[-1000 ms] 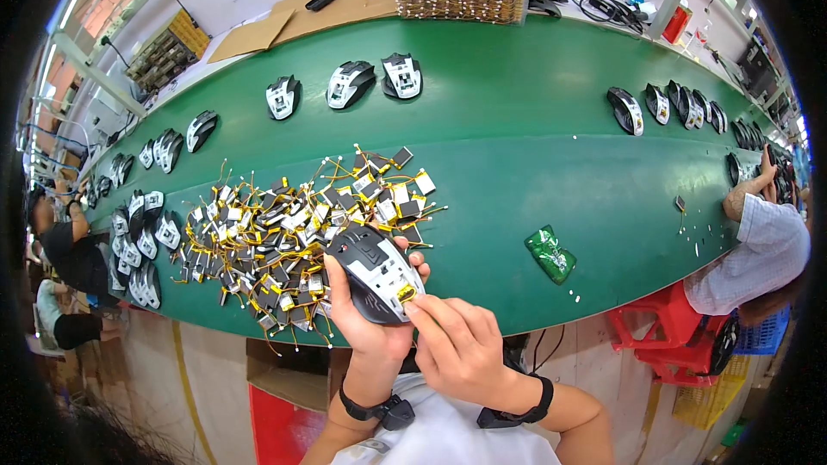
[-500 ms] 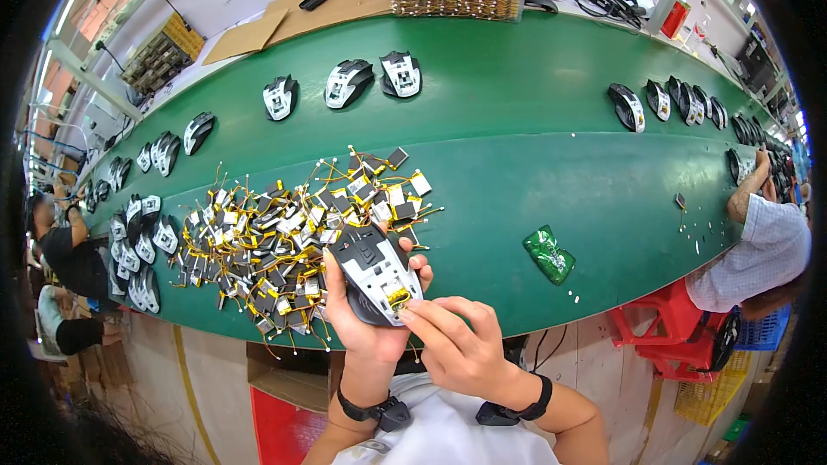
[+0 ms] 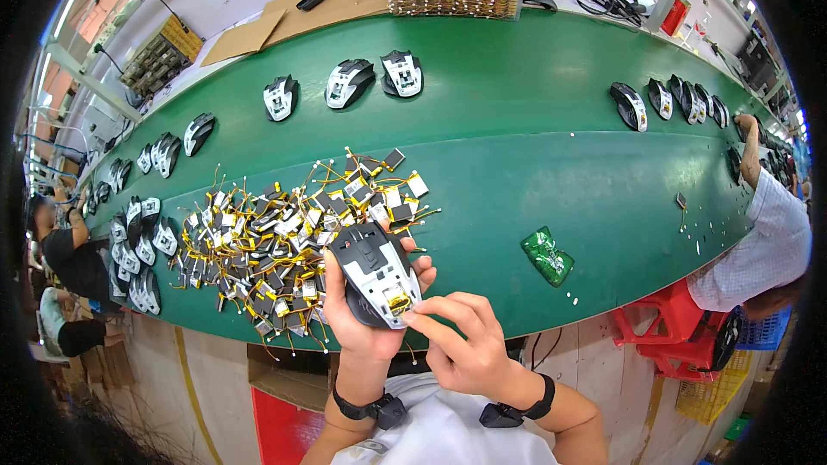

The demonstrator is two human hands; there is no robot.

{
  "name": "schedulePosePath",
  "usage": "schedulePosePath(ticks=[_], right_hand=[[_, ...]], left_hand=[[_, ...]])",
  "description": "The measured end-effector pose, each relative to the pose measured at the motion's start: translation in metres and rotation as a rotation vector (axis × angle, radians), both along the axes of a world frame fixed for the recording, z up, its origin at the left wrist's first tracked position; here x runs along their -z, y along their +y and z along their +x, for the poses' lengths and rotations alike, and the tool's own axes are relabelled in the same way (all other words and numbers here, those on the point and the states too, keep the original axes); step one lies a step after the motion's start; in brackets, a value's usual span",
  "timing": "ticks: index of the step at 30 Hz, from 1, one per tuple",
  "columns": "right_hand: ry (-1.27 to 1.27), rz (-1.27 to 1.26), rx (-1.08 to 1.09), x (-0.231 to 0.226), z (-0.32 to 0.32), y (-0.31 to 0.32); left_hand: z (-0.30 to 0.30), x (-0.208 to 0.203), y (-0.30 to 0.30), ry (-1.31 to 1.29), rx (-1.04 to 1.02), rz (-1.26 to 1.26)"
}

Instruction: The person assembles computer mice by inserting small batteries into the open cavities of mouse shells. They pick up a mouse shell, insert a battery, and place the completed unit on the table, repeating this process for multiple units.

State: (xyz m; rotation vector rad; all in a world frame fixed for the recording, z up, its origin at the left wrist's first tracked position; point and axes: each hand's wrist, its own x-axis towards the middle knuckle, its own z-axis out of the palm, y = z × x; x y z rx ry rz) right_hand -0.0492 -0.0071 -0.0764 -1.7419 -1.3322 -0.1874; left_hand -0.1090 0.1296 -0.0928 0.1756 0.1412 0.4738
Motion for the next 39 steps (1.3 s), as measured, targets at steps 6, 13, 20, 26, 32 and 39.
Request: schedulePosePath(ticks=[6,13,20,26,32,39], right_hand=[[-0.065,0.023,0.064,-0.003,0.007,0.007],[0.271,-0.027,0.005,-0.020,0.038,-0.015],[0.205,-0.261,0.021,0.002,0.045,-0.003],[0.189,-0.313,-0.036,0.019,0.041,0.007],[0.126,-0.386,0.058,0.011,0.072,0.009],[0.070,-0.405,0.208,0.034,0.106,0.064]], left_hand=[[0.006,-0.006,-0.005,0.069,0.073,0.014],[0.024,-0.025,0.025,0.352,0.332,0.369],[0.181,-0.038,0.093,0.522,0.340,0.983],[0.286,-0.013,0.082,1.153,0.108,2.221],[0.291,-0.031,0.134,1.296,-0.181,2.606],[0.293,-0.007,0.159,1.804,0.014,2.465]])
